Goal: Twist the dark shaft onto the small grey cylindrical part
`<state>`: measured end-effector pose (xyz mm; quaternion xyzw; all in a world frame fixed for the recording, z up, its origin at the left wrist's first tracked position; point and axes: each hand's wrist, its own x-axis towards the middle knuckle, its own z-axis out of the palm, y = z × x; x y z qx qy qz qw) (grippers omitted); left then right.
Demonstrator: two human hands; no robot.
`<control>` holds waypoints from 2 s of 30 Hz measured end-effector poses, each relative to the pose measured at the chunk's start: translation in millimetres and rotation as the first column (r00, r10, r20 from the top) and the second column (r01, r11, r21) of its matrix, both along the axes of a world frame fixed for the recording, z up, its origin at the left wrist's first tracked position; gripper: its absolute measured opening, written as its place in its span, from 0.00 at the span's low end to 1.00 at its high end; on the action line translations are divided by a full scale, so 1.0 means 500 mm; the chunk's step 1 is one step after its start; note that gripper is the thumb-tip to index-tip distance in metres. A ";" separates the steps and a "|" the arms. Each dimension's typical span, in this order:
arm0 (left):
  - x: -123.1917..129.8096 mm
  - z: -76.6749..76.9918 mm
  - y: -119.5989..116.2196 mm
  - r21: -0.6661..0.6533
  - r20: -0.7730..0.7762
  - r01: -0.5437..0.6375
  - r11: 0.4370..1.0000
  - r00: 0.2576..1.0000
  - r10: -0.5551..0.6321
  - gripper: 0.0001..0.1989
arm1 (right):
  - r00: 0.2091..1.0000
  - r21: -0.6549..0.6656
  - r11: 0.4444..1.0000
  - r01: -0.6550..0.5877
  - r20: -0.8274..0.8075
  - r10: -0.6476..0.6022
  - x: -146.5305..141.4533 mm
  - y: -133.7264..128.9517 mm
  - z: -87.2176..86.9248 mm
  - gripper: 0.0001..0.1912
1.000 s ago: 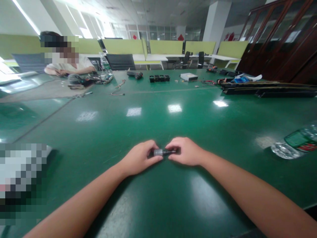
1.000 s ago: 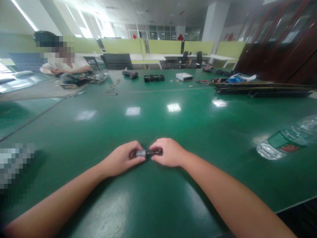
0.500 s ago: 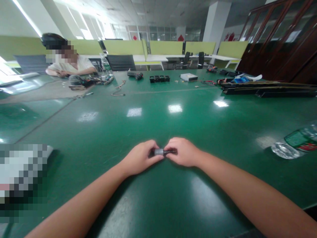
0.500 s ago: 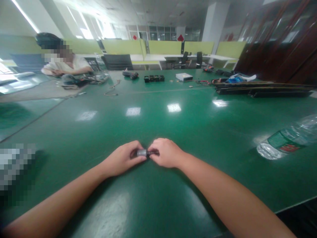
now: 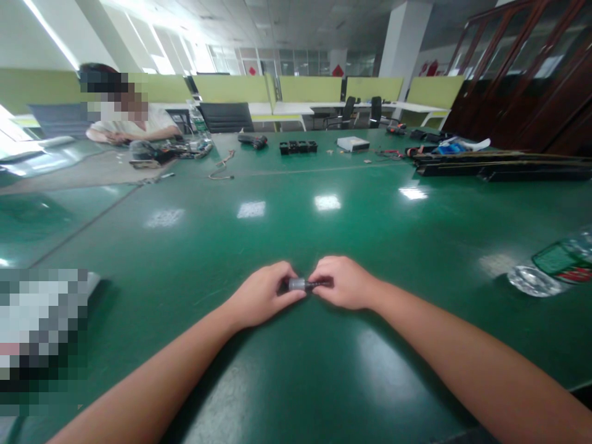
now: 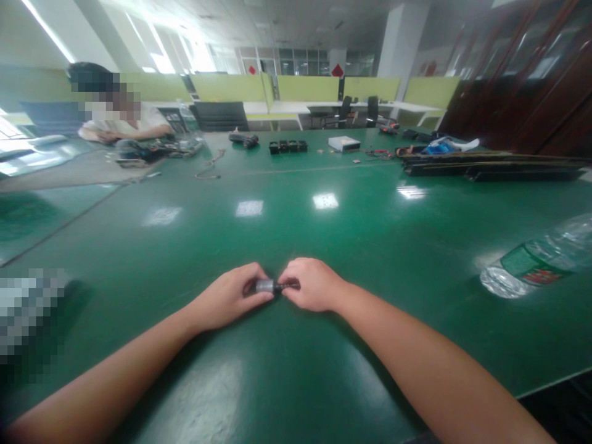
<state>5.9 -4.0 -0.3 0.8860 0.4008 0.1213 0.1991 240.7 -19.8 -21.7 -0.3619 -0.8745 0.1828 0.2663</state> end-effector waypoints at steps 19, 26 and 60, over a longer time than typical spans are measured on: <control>-0.003 0.002 -0.001 -0.001 -0.008 -0.003 1.000 1.000 0.003 0.15 | 1.000 -0.017 1.000 -0.018 0.016 0.019 0.004 -0.003 0.006 0.07; -0.002 0.004 -0.001 -0.002 -0.007 0.005 1.000 1.000 -0.005 0.15 | 1.000 -0.020 1.000 -0.009 0.019 0.009 0.006 -0.003 0.007 0.07; -0.008 -0.004 0.003 0.012 -0.009 0.012 1.000 1.000 -0.012 0.16 | 0.997 -0.002 1.000 0.008 0.071 -0.008 0.022 -0.012 0.015 0.07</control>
